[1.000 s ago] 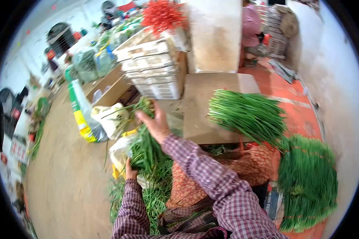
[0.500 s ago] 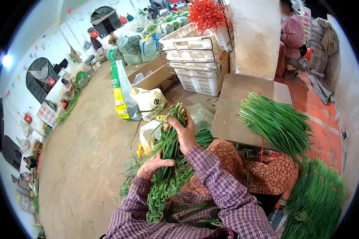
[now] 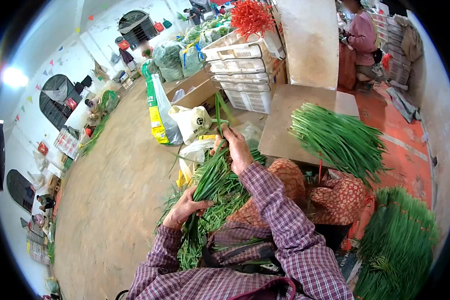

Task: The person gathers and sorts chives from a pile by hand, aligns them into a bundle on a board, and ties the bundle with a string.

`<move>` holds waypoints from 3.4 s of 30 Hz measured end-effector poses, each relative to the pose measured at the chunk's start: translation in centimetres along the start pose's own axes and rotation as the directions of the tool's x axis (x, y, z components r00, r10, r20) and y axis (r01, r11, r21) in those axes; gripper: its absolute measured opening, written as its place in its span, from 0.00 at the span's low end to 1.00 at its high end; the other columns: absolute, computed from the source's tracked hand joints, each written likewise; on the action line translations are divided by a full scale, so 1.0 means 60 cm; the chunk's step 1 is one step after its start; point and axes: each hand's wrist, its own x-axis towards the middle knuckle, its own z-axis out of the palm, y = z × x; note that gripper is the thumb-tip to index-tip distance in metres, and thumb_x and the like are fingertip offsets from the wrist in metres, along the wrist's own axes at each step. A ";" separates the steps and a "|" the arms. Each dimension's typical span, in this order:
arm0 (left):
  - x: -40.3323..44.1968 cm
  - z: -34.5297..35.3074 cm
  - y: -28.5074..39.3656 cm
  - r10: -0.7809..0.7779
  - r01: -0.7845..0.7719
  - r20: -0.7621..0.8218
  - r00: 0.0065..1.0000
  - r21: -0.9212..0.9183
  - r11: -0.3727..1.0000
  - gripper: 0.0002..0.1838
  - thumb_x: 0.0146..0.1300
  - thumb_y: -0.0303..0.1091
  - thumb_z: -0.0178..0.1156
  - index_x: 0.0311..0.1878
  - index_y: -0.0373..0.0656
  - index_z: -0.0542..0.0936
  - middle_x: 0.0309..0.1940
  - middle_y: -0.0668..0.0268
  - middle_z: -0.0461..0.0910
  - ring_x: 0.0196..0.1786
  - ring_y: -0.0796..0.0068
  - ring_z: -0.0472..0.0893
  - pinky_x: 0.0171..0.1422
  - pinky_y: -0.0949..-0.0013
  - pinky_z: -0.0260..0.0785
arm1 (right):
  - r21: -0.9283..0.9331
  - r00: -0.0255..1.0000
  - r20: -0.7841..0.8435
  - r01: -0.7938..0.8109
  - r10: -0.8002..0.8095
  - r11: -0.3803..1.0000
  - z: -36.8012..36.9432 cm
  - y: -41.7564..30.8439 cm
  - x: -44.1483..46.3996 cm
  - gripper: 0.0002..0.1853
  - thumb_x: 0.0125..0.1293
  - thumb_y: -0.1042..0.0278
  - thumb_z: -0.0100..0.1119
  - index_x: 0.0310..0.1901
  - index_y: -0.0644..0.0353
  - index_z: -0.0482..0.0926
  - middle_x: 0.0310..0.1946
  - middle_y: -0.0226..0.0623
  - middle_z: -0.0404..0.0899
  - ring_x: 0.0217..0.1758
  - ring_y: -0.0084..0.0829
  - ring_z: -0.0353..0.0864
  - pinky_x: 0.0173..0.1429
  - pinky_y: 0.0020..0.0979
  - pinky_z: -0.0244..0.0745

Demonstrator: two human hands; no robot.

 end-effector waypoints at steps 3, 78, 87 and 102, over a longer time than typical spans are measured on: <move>0.005 -0.009 -0.010 0.003 -0.003 -0.014 1.000 0.046 0.999 0.23 0.58 0.36 0.70 0.54 0.40 0.76 0.25 0.77 0.73 0.23 0.88 0.67 0.25 0.79 0.60 | 0.017 0.999 -0.011 -0.045 0.045 0.999 -0.005 0.008 0.000 0.15 0.77 0.55 0.42 0.42 0.58 0.72 0.20 0.23 0.59 0.22 0.21 0.62 0.36 0.32 0.76; 0.023 -0.050 -0.180 -0.207 -0.090 -0.289 0.935 -0.756 0.648 0.16 0.60 0.36 0.63 0.39 0.28 0.78 0.20 0.67 0.71 0.17 0.82 0.62 0.26 0.75 0.57 | -0.772 0.993 -0.085 -0.118 0.083 0.625 -0.090 -0.012 0.037 0.11 0.64 0.64 0.64 0.41 0.63 0.83 0.25 0.29 0.81 0.21 0.16 0.75 0.25 0.20 0.75; 0.029 -0.039 -0.161 -0.186 -0.091 -0.290 0.939 -0.730 0.678 0.13 0.60 0.35 0.63 0.33 0.32 0.79 0.24 0.64 0.74 0.17 0.81 0.64 0.26 0.74 0.58 | -0.804 0.904 -0.002 -0.256 0.428 0.537 -0.055 0.029 -0.017 0.34 0.64 0.37 0.57 0.53 0.66 0.78 0.35 0.42 0.81 0.36 0.28 0.80 0.43 0.35 0.80; 0.044 -0.015 -0.118 -0.093 -0.123 -0.262 0.961 -0.701 0.702 0.15 0.57 0.28 0.66 0.47 0.38 0.75 0.43 0.52 0.81 0.43 0.57 0.84 0.42 0.61 0.80 | -0.593 0.914 -0.286 0.067 -0.288 0.802 -0.061 0.004 0.006 0.23 0.73 0.42 0.44 0.35 0.54 0.76 0.23 0.24 0.72 0.20 0.18 0.70 0.24 0.27 0.74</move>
